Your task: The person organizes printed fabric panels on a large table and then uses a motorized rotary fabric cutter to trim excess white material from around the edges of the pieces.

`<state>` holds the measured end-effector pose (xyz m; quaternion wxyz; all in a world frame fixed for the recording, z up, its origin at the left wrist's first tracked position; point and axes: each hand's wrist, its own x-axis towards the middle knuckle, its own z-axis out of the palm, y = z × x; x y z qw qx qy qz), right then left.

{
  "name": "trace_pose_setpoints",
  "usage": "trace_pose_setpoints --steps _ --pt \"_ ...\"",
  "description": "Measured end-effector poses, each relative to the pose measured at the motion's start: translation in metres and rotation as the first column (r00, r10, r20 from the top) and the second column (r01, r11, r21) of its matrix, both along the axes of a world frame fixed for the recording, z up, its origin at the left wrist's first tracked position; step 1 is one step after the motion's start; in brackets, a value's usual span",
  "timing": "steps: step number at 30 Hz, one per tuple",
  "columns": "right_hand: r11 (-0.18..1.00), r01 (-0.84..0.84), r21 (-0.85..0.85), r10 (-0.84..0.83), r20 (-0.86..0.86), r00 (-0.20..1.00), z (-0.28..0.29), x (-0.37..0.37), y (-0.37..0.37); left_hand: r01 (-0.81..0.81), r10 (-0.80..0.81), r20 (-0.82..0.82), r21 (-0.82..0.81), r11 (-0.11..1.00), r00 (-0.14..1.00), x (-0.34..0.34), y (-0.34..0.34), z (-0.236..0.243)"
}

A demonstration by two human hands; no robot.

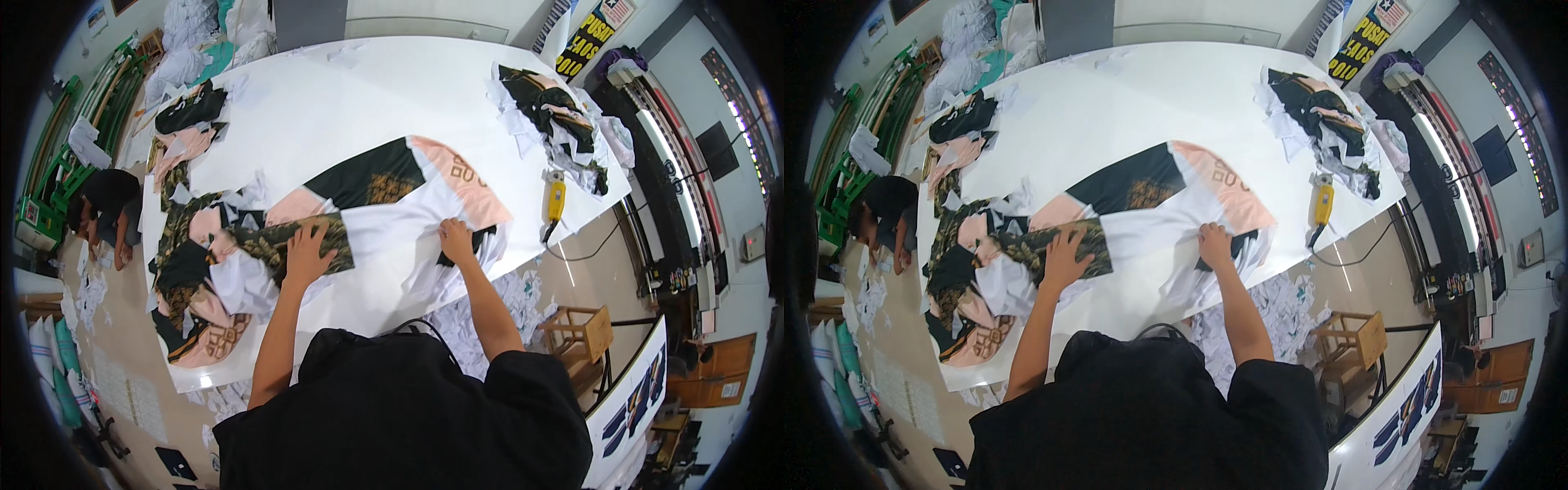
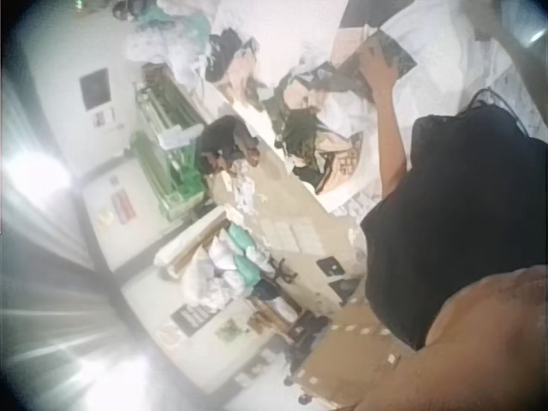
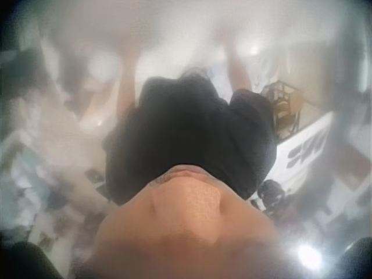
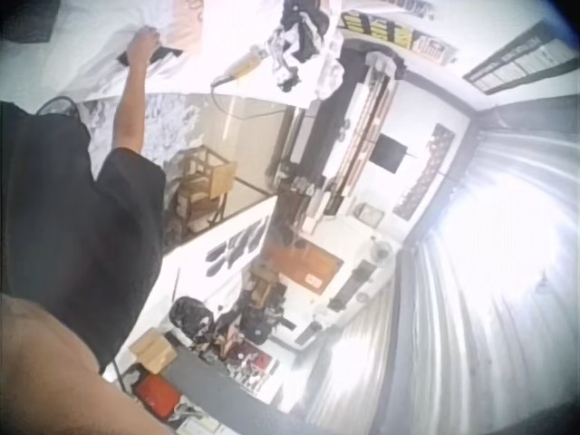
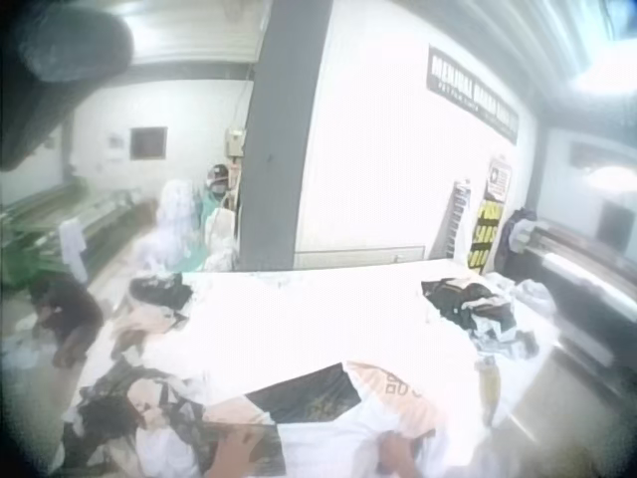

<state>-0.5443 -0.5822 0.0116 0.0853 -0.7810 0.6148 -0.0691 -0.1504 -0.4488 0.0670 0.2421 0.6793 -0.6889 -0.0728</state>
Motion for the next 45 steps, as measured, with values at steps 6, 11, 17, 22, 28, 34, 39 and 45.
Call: trace_pose_setpoints --steps 6,11,17,22,28,34,39,45 --pt "0.957 -0.140 -0.254 0.201 0.231 0.952 0.035 -0.048 -0.042 -0.099 0.093 0.059 0.122 0.988 0.994 -0.028 -0.017 -0.045" --pt "0.906 -0.385 0.175 0.186 0.653 0.734 0.130 -0.079 -0.103 -0.366 0.358 -0.190 -0.007 0.931 0.914 -0.054 -0.032 0.027" --pt "0.781 -0.556 0.286 0.550 0.107 0.828 0.259 -0.125 -0.152 -0.171 0.201 0.116 -0.229 0.958 0.973 -0.092 0.002 0.192" --pt "0.814 -0.018 -0.581 0.316 0.416 0.853 0.316 -0.161 -0.173 -0.361 0.433 0.322 -0.260 0.895 0.842 -0.084 0.026 0.266" --pt "0.927 -0.056 -0.372 0.149 0.227 0.962 0.274 -0.206 -0.186 -0.799 0.898 -0.047 -0.479 0.364 0.438 -0.038 0.128 0.252" --pt "0.915 0.178 -0.361 0.216 0.813 0.541 0.262 -0.234 -0.194 -0.883 0.571 -0.706 -0.168 0.438 0.418 -0.005 0.197 0.157" --pt "0.938 0.254 -0.234 0.125 0.915 0.383 0.215 -0.190 -0.302 -0.867 0.422 -0.776 -0.313 0.388 0.469 0.065 0.095 0.126" --pt "0.984 -0.005 -0.179 0.075 0.381 0.921 0.268 -0.184 -0.573 -0.840 0.833 -0.122 -0.142 0.523 0.540 0.174 -0.119 0.250"
